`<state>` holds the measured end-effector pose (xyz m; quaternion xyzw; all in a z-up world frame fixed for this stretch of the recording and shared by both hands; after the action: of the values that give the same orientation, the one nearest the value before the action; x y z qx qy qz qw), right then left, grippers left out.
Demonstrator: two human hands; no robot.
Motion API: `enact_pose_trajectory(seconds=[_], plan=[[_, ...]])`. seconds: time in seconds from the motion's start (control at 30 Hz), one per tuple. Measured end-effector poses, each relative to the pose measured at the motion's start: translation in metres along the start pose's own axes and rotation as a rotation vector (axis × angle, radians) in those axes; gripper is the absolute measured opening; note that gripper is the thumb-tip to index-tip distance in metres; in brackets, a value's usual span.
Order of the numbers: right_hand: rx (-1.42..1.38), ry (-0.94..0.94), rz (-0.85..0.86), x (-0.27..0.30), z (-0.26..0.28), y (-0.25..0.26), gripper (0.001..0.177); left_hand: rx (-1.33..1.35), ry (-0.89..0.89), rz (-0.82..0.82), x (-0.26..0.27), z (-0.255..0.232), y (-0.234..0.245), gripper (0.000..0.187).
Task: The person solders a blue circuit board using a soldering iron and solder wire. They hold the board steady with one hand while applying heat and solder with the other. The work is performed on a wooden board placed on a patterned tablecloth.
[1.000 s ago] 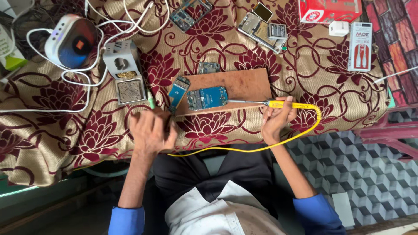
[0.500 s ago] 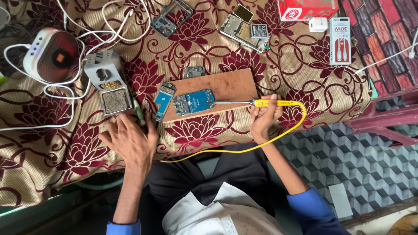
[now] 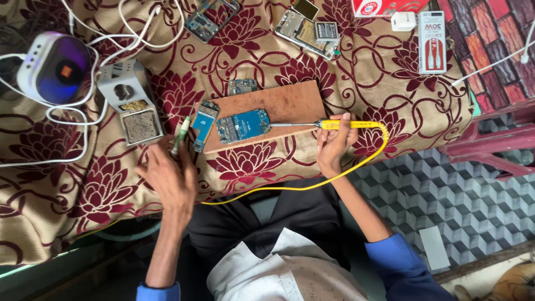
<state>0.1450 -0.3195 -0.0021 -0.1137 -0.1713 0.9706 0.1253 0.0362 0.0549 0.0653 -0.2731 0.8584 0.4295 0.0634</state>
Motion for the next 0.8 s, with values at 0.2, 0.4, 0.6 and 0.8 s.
enact_pose_trajectory(seconds=[0.2, 0.4, 0.6, 0.8], plan=[[-0.061, -0.045, -0.042, -0.006, -0.009, 0.013, 0.034, 0.212, -0.008, -0.142, 0.007, -0.004, 0.0, 0.02], [-0.056, -0.009, -0.04, -0.006, -0.01, 0.013, 0.038, 0.85, -0.033, -0.338, 0.017, -0.001, 0.012, 0.021], [-0.05, -0.034, -0.044, -0.003, -0.007, 0.008, 0.038, 0.832, -0.283, -0.358, 0.011, -0.02, 0.004, 0.035], [-0.019, -0.02, -0.015, 0.001, -0.003, 0.005, 0.038, 1.025, -0.29, -0.144, 0.007, -0.019, -0.027, 0.043]])
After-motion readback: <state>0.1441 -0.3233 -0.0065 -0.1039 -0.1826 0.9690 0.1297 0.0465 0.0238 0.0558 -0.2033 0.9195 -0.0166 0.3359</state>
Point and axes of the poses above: each hand's wrist, its own x-axis away from the middle knuckle, its own y-axis out of the back of the hand, z = x × y, the point moved 8 cm from there along -x, towards the middle knuckle, and after that the axes turned 8 degrees about x, right-handed, at the moved point
